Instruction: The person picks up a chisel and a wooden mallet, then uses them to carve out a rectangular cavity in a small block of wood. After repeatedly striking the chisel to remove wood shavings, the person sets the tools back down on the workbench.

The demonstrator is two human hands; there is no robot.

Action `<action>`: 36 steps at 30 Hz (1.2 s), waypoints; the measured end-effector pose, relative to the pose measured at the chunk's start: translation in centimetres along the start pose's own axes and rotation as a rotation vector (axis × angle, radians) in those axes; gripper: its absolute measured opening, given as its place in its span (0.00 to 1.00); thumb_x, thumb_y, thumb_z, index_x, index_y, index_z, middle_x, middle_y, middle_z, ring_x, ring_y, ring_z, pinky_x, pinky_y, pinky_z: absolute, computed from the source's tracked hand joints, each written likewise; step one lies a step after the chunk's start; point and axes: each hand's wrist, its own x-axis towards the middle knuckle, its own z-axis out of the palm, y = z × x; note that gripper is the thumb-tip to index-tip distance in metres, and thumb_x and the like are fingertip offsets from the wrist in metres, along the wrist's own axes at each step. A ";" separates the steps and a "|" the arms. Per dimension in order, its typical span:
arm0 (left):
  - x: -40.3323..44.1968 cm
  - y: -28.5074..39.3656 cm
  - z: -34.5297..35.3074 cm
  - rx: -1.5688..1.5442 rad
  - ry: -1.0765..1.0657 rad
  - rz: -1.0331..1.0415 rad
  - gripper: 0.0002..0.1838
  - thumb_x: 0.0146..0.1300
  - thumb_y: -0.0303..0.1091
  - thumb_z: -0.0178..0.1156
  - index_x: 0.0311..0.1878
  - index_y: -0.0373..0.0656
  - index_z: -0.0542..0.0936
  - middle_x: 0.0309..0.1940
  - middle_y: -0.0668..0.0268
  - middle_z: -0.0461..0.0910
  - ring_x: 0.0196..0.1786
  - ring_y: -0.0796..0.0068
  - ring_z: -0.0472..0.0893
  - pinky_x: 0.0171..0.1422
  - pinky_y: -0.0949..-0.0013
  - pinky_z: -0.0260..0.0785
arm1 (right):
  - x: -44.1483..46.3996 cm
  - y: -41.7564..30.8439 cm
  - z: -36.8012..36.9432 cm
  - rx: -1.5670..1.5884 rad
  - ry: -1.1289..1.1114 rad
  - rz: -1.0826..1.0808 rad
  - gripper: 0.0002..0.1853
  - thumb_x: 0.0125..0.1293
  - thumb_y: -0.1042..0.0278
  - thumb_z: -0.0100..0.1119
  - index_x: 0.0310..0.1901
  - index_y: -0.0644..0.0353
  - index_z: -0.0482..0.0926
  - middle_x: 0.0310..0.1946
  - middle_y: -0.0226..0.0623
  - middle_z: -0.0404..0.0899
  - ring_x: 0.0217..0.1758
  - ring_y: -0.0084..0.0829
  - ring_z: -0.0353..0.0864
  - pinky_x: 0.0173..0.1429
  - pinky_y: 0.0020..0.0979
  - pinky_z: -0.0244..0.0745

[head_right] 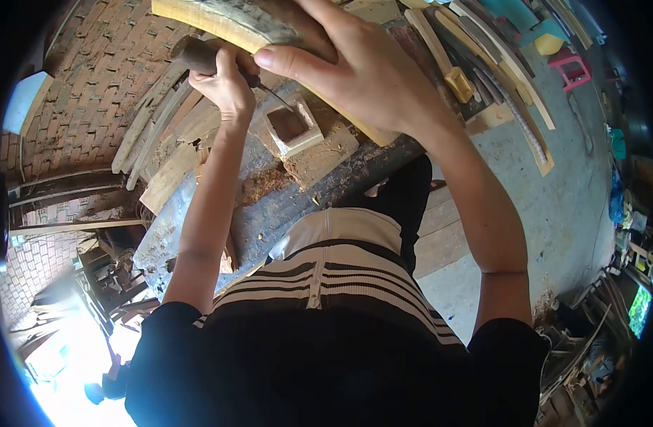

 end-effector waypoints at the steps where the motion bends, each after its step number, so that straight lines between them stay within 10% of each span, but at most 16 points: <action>1: -0.2 -0.3 -0.1 -0.053 -0.023 0.003 0.09 0.60 0.23 0.59 0.24 0.38 0.73 0.13 0.67 0.74 0.12 0.79 0.72 0.16 0.74 0.64 | -0.1 -1.5 0.1 0.048 0.042 0.046 0.36 0.73 0.51 0.56 0.71 0.68 0.57 0.48 0.51 0.80 0.42 0.34 0.85 0.44 0.34 0.80; 11: -2.9 -2.1 0.5 0.118 0.006 0.075 0.06 0.54 0.25 0.64 0.27 0.38 0.75 0.17 0.67 0.78 0.18 0.77 0.77 0.24 0.73 0.70 | 1.7 -3.6 -0.6 0.018 -0.062 -0.423 0.33 0.72 0.55 0.57 0.67 0.72 0.59 0.37 0.46 0.80 0.28 0.28 0.85 0.31 0.29 0.83; 14: -3.6 -2.3 0.9 0.185 0.014 0.078 0.08 0.52 0.26 0.66 0.28 0.38 0.75 0.21 0.66 0.80 0.21 0.74 0.78 0.29 0.71 0.72 | 3.5 -5.6 0.8 0.478 0.076 -0.484 0.32 0.71 0.54 0.58 0.65 0.71 0.61 0.30 0.42 0.79 0.20 0.25 0.80 0.24 0.27 0.81; 16: -3.7 -3.1 0.3 0.257 0.009 0.136 0.09 0.51 0.28 0.67 0.30 0.38 0.75 0.25 0.65 0.81 0.24 0.73 0.79 0.32 0.69 0.72 | 3.7 -9.8 -0.6 -0.088 -0.062 0.140 0.35 0.71 0.52 0.57 0.68 0.72 0.61 0.25 0.38 0.78 0.16 0.25 0.77 0.20 0.26 0.78; 17: -3.8 -4.8 -0.6 0.357 0.028 0.291 0.12 0.50 0.30 0.69 0.34 0.37 0.76 0.28 0.64 0.82 0.27 0.73 0.80 0.34 0.68 0.73 | 1.8 0.3 0.3 -0.568 -0.013 -0.271 0.39 0.71 0.49 0.56 0.71 0.72 0.58 0.23 0.39 0.79 0.13 0.24 0.75 0.16 0.25 0.72; 18: -4.0 -6.2 -1.3 0.455 0.048 0.445 0.16 0.50 0.32 0.70 0.37 0.36 0.76 0.31 0.64 0.82 0.30 0.72 0.81 0.36 0.68 0.74 | 2.0 -0.7 0.1 -0.717 -0.290 0.024 0.40 0.72 0.48 0.55 0.73 0.71 0.56 0.24 0.42 0.81 0.13 0.24 0.75 0.15 0.25 0.69; 22: -3.9 -6.9 -1.6 0.164 -0.057 0.059 0.20 0.49 0.35 0.72 0.41 0.35 0.76 0.35 0.63 0.83 0.36 0.73 0.82 0.42 0.66 0.75 | 2.0 -3.9 -0.2 -0.447 -0.166 -0.143 0.41 0.71 0.50 0.57 0.74 0.70 0.54 0.28 0.44 0.83 0.16 0.25 0.77 0.18 0.26 0.71; 23: -3.9 -5.3 -1.4 0.209 -0.107 0.064 0.19 0.50 0.35 0.71 0.41 0.36 0.77 0.35 0.63 0.83 0.36 0.72 0.82 0.44 0.65 0.75 | 1.9 -4.9 0.3 -0.281 0.035 -0.389 0.42 0.70 0.51 0.58 0.74 0.70 0.53 0.29 0.44 0.83 0.17 0.25 0.79 0.19 0.26 0.73; 26: -3.8 -5.9 -1.4 0.701 -0.043 0.432 0.19 0.49 0.36 0.71 0.40 0.36 0.77 0.34 0.59 0.83 0.36 0.69 0.81 0.46 0.62 0.74 | 2.4 2.4 3.1 -0.110 -0.054 -0.153 0.42 0.70 0.53 0.58 0.75 0.70 0.50 0.35 0.54 0.84 0.29 0.35 0.87 0.31 0.32 0.83; 30: -2.6 -4.6 -1.6 0.389 0.064 0.213 0.16 0.52 0.34 0.70 0.38 0.33 0.78 0.29 0.57 0.82 0.33 0.70 0.82 0.41 0.62 0.75 | 2.3 -2.5 0.2 -0.536 -0.304 0.154 0.44 0.69 0.47 0.58 0.76 0.64 0.51 0.41 0.55 0.84 0.29 0.37 0.86 0.33 0.34 0.80; 33: 0.2 -2.5 -1.3 0.121 0.312 -0.025 0.06 0.56 0.25 0.60 0.27 0.35 0.73 0.16 0.61 0.77 0.13 0.79 0.73 0.18 0.71 0.70 | 0.8 -3.1 0.2 -0.044 -0.244 0.212 0.43 0.70 0.46 0.58 0.75 0.64 0.53 0.47 0.53 0.83 0.37 0.37 0.86 0.41 0.33 0.80; 36: 0.9 -3.2 -3.7 -0.094 0.240 -0.095 0.06 0.55 0.23 0.55 0.24 0.37 0.71 0.10 0.65 0.72 0.10 0.77 0.71 0.13 0.72 0.65 | -0.3 -1.0 1.2 -0.199 -0.027 0.139 0.42 0.70 0.46 0.58 0.74 0.65 0.55 0.54 0.52 0.79 0.48 0.38 0.84 0.50 0.35 0.77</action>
